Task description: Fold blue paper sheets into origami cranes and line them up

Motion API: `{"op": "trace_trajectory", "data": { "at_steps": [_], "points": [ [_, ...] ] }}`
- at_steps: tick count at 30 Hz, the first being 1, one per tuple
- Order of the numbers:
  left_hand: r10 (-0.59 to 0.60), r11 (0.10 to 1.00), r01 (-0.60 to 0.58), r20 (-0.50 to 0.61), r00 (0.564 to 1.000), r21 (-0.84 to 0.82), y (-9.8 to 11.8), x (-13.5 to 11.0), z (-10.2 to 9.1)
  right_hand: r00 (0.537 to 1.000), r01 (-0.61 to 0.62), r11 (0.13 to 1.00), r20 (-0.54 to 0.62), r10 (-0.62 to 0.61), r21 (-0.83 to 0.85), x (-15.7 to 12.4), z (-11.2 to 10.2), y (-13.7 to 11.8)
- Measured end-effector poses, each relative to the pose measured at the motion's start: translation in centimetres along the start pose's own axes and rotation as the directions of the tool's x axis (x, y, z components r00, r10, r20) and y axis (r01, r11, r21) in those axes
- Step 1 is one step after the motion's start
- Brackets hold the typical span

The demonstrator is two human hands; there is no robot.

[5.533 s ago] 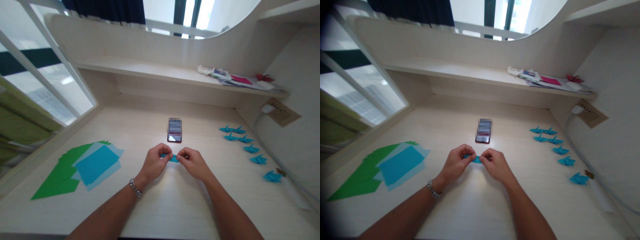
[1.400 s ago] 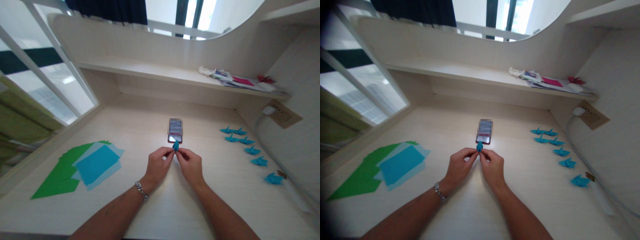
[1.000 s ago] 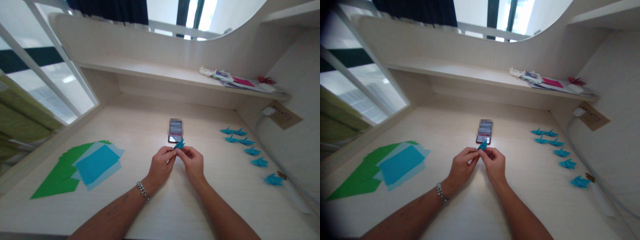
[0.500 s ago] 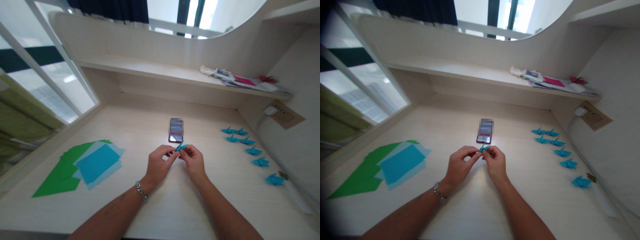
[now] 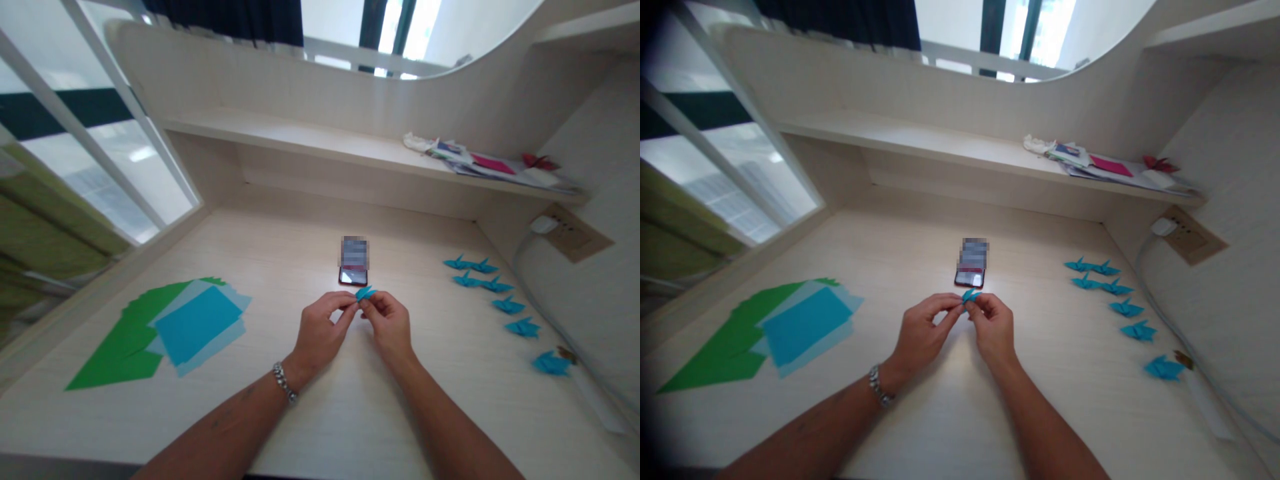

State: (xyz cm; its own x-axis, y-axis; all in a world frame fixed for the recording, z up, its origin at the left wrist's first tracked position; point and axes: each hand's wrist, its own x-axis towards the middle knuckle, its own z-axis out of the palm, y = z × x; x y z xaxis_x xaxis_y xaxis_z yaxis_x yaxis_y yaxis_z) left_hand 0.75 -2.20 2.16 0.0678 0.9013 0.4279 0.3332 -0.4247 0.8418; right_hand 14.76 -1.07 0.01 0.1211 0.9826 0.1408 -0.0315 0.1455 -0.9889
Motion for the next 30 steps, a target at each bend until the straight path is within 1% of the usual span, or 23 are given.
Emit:
{"op": "trace_trajectory", "data": {
  "at_steps": [4,6,9,13,16,18,23,26,30],
  "points": [
    [-0.131,0.986,0.131,0.009,0.991,-0.104,-0.8,0.0,0.3,1.0,0.015,0.999,0.009,-0.014,-0.048,-0.2,0.1,-0.1],
    [-0.177,0.971,0.178,0.021,0.984,-0.162,-1.2,0.1,0.4,1.0,0.01,0.998,0.018,-0.009,-0.07,-0.2,0.1,-0.2],
    [-0.215,0.95,0.218,0.037,0.976,-0.222,-1.7,0.3,0.5,0.999,-0.007,0.997,0.038,0.01,-0.077,-0.2,0.0,-0.3],
    [-0.257,0.904,0.269,0.082,0.963,-0.333,-1.6,0.6,0.5,0.995,-0.044,0.997,0.081,0.049,-0.065,0.0,-0.2,-0.3],
    [-0.299,0.87,0.294,0.05,0.953,-0.396,-1.4,0.6,0.6,0.995,-0.078,0.996,0.059,0.08,-0.036,0.1,-0.2,-0.4],
    [-0.314,0.844,0.303,0.05,0.948,-0.443,-1.4,0.6,0.7,0.993,-0.108,0.994,0.045,0.109,-0.015,0.2,-0.2,-0.6],
    [-0.308,0.809,0.346,0.16,0.938,-0.476,-1.7,0.6,0.7,0.979,-0.188,0.982,0.089,0.185,0.023,0.3,-0.4,-1.3],
    [-0.305,0.806,0.342,0.156,0.939,-0.483,-1.8,0.6,0.8,0.973,-0.213,0.976,0.1,0.209,0.036,0.3,-0.4,-1.3],
    [-0.296,0.813,0.333,0.154,0.943,-0.477,-1.7,0.3,0.9,0.979,-0.192,0.981,0.078,0.189,0.041,0.3,-0.5,-1.0]
  ]
}}
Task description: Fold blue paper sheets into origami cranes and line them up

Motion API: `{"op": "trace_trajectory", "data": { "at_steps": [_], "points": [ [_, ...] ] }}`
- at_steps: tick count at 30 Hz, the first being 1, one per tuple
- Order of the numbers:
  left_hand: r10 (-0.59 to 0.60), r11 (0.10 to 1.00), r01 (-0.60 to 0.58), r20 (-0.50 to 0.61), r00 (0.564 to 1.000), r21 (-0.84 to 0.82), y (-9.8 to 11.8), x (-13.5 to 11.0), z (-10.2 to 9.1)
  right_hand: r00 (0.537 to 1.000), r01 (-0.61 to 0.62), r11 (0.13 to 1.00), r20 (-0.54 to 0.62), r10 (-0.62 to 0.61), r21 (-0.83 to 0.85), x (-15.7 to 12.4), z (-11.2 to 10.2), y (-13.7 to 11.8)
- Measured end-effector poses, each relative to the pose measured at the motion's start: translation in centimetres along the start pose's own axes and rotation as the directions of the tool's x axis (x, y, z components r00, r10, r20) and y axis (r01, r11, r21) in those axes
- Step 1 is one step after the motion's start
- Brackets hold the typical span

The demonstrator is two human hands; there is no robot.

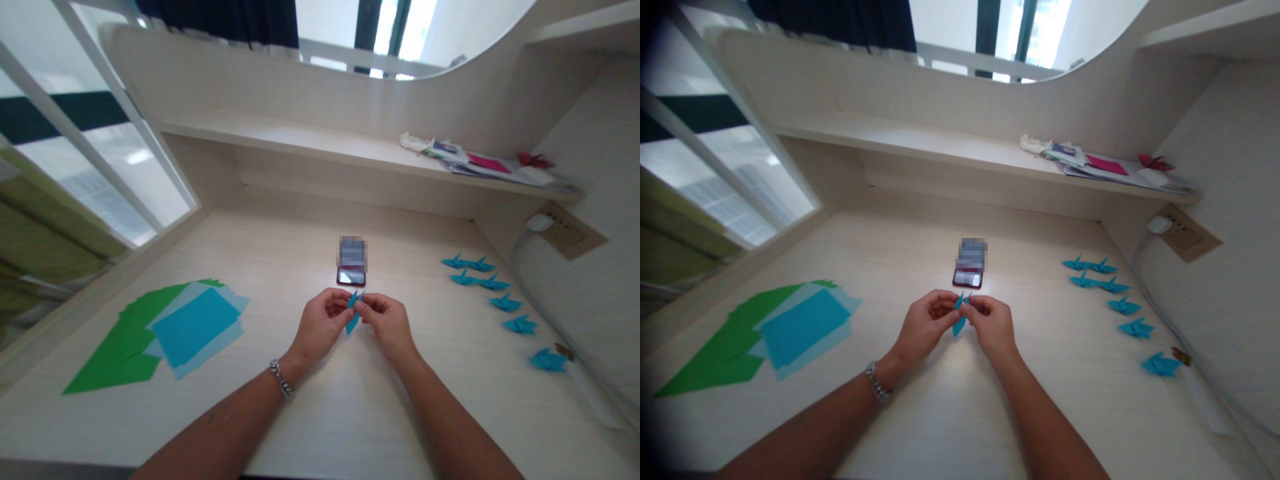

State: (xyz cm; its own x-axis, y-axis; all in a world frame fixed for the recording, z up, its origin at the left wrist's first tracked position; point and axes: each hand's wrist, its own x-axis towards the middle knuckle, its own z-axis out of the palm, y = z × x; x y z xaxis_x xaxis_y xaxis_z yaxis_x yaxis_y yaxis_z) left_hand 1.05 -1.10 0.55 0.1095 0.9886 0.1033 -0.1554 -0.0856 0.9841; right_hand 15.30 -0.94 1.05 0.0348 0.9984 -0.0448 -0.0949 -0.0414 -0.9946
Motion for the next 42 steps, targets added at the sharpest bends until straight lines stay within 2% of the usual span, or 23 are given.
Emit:
{"op": "trace_trajectory", "data": {
  "at_steps": [10,15,18,26,31,37,42],
  "points": [
    [-0.064,0.995,0.063,-0.011,0.998,-0.08,0.3,0.1,0.1,0.999,0.032,0.999,-0.006,-0.032,-0.011,0.1,-0.2,0.4],
    [-0.183,0.943,0.203,0.096,0.978,-0.264,0.0,0.4,-0.3,0.998,-0.033,0.999,0.05,0.031,0.03,-0.1,-0.4,-0.2],
    [-0.247,0.907,0.284,0.152,0.957,-0.313,0.1,0.3,-0.5,0.995,-0.061,0.997,0.086,0.057,0.044,0.0,-0.9,-0.5],
    [-0.35,0.877,0.393,0.194,0.916,-0.275,0.6,0.2,-0.5,0.983,-0.026,0.999,0.181,0.018,0.04,0.4,-2.2,-1.0],
    [-0.374,0.872,0.427,0.238,0.896,-0.238,0.6,0.2,-0.6,0.973,-0.054,0.998,0.227,0.05,0.012,0.4,-2.5,-1.2],
    [-0.387,0.864,0.451,0.28,0.879,-0.222,0.8,0.3,-0.7,0.974,-0.143,0.989,0.182,0.133,0.044,0.3,-2.3,-1.3],
    [-0.368,0.877,0.425,0.258,0.893,-0.224,0.8,0.2,-0.6,0.976,-0.183,0.98,0.136,0.172,0.075,0.3,-1.9,-1.1]
  ]
}}
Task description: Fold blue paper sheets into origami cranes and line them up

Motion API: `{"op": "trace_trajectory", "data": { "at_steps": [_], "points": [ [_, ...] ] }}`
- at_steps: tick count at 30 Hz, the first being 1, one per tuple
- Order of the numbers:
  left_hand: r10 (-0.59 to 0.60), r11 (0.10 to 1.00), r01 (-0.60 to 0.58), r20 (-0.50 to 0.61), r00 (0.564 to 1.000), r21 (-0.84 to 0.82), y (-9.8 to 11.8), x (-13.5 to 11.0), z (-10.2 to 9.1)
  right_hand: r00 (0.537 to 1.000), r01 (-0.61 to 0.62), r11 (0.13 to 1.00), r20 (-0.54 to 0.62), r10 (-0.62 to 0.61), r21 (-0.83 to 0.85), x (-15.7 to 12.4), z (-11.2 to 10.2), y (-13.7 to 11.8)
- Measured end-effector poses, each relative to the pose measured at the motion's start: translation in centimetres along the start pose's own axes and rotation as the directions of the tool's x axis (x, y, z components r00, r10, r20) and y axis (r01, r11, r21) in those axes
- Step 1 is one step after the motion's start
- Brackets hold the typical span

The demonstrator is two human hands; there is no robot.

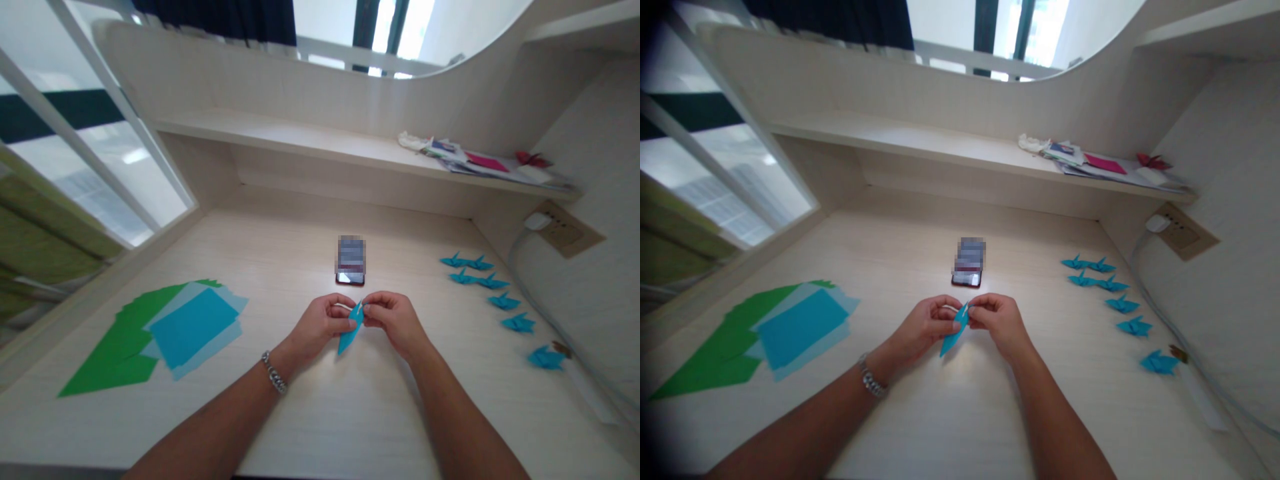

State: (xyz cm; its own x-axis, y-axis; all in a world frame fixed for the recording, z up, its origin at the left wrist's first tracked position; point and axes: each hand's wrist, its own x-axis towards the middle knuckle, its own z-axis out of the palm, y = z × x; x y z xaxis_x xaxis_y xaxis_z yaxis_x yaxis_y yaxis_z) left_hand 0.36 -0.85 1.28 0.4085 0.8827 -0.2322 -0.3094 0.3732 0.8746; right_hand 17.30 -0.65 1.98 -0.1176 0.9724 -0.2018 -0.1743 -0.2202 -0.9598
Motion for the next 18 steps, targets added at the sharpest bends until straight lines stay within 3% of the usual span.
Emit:
{"op": "trace_trajectory", "data": {
  "at_steps": [6,10,18],
  "points": [
    [0.124,0.988,-0.116,-0.076,0.989,0.101,-0.34,0.23,0.09,0.996,0.059,0.998,-0.075,-0.056,0.032,0.37,-0.13,0.24],
    [0.229,0.965,-0.206,-0.134,0.964,0.164,-0.51,0.28,0.13,0.992,0.122,0.992,-0.023,-0.123,-0.024,0.25,0.16,0.41],
    [0.312,0.929,-0.276,-0.119,0.943,0.247,-0.84,0.03,0.4,0.982,0.17,0.985,-0.08,-0.173,-0.043,0.16,0.72,0.78]
  ]
}}
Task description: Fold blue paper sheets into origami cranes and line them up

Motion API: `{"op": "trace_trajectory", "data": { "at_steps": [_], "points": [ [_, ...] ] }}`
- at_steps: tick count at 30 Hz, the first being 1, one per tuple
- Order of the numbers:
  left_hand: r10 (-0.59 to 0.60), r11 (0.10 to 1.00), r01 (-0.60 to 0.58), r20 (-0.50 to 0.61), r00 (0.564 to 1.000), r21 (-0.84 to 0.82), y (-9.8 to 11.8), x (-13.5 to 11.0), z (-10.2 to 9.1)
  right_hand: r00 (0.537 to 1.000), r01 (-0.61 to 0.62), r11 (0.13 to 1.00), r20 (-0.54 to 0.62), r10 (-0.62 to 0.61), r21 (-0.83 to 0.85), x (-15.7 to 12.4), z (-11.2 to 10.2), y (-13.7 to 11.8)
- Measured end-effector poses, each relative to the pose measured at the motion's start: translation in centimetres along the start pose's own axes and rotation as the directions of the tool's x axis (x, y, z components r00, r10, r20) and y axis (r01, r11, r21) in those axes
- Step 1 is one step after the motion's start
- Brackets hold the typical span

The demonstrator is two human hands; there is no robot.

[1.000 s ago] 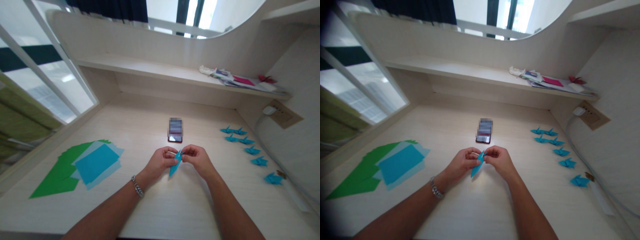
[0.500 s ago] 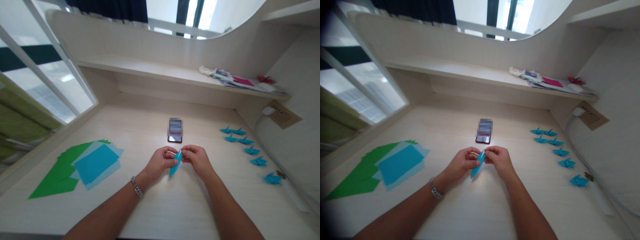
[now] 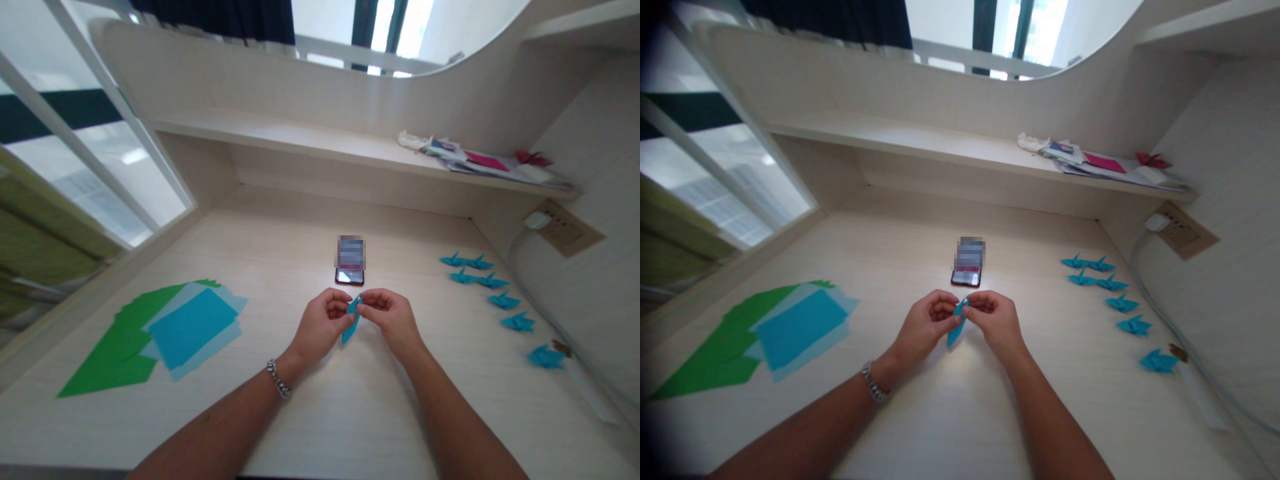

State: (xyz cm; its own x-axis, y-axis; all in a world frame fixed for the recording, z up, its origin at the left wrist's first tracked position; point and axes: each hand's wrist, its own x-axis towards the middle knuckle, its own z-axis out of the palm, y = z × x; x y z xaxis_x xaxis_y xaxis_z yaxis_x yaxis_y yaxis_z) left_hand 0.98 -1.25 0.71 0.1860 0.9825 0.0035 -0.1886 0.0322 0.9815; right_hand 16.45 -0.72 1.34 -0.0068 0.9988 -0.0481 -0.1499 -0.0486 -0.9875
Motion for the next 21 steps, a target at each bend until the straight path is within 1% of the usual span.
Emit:
{"op": "trace_trajectory", "data": {
  "at_steps": [7,11,14,18,21],
  "points": [
    [-0.014,1.0,0.014,-0.022,1.0,-0.017,0.3,-0.07,0.31,0.999,0.003,1.0,-0.032,-0.003,0.005,-0.01,-0.03,0.04],
    [-0.007,1.0,0.006,-0.024,1.0,-0.01,0.27,-0.23,0.39,1.0,0.016,1.0,-0.017,-0.016,-0.018,-0.07,0.03,-0.12],
    [-0.01,1.0,0.01,-0.019,1.0,-0.001,0.32,-0.34,0.51,0.999,0.025,0.999,-0.029,-0.026,-0.027,-0.09,0.07,-0.24],
    [-0.05,0.998,0.049,-0.03,0.998,-0.033,0.43,-0.31,0.69,0.995,0.059,0.997,-0.073,-0.062,-0.044,-0.08,0.06,-0.32],
    [-0.076,0.995,0.074,-0.025,0.997,-0.061,0.49,-0.22,0.71,0.994,0.087,0.995,-0.059,-0.09,-0.05,-0.09,0.04,-0.41]
  ]
}}
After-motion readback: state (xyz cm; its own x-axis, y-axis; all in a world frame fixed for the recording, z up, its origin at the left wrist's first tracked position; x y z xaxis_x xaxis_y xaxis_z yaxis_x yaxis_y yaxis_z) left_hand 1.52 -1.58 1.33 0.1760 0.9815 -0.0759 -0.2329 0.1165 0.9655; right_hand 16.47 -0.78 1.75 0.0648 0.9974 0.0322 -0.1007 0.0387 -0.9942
